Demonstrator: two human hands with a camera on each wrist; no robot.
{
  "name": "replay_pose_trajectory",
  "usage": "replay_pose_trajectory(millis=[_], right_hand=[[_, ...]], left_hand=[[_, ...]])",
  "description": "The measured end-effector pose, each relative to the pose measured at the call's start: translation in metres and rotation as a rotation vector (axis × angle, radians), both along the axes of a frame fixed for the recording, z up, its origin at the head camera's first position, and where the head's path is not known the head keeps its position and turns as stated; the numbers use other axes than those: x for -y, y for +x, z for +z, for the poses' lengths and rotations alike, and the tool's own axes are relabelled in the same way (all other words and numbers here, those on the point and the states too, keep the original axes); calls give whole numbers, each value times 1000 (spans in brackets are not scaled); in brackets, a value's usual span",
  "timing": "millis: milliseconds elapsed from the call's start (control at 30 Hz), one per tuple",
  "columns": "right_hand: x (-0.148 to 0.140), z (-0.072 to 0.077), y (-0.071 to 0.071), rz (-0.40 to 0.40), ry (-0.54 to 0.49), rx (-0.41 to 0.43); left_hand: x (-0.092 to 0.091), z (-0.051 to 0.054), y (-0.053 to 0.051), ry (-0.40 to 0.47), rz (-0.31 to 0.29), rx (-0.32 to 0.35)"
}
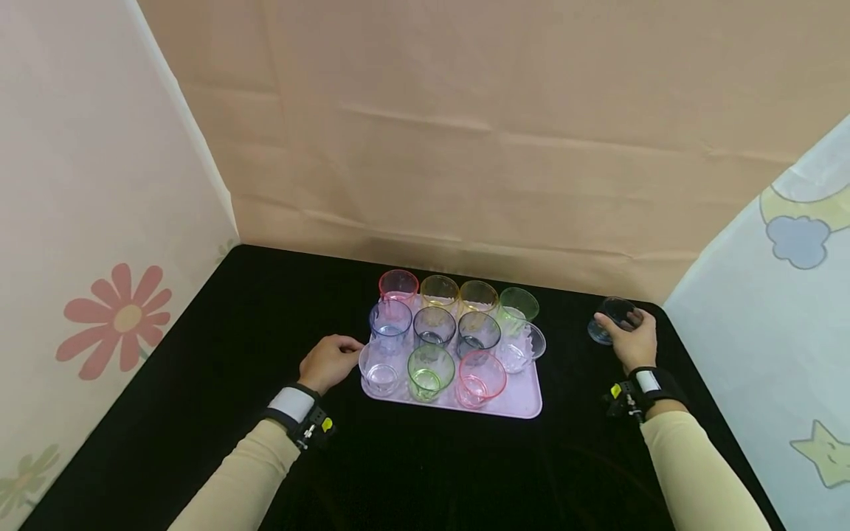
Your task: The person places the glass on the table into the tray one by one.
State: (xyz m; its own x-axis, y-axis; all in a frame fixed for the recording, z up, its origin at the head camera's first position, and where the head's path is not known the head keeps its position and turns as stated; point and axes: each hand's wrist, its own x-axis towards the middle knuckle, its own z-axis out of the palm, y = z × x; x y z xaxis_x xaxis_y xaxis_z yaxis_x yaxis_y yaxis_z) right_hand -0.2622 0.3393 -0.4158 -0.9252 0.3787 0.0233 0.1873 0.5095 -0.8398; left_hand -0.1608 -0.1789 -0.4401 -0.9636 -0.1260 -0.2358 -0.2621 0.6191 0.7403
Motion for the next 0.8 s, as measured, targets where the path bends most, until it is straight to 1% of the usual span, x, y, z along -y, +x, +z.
replay_pose_trajectory(millis=[167,300,567,800], right_hand=[[5,6,0,33,2,-21],[9,9,6,79,-3,-28],[16,13,27,186,49,-50],[21,20,49,271,74,-65]], left_hand=[[0,1,0,0,0,-2],[0,0,1,-9,-5,-1],[-1,0,2,-11,-7,8],[-1,0,0,-22,2,3]])
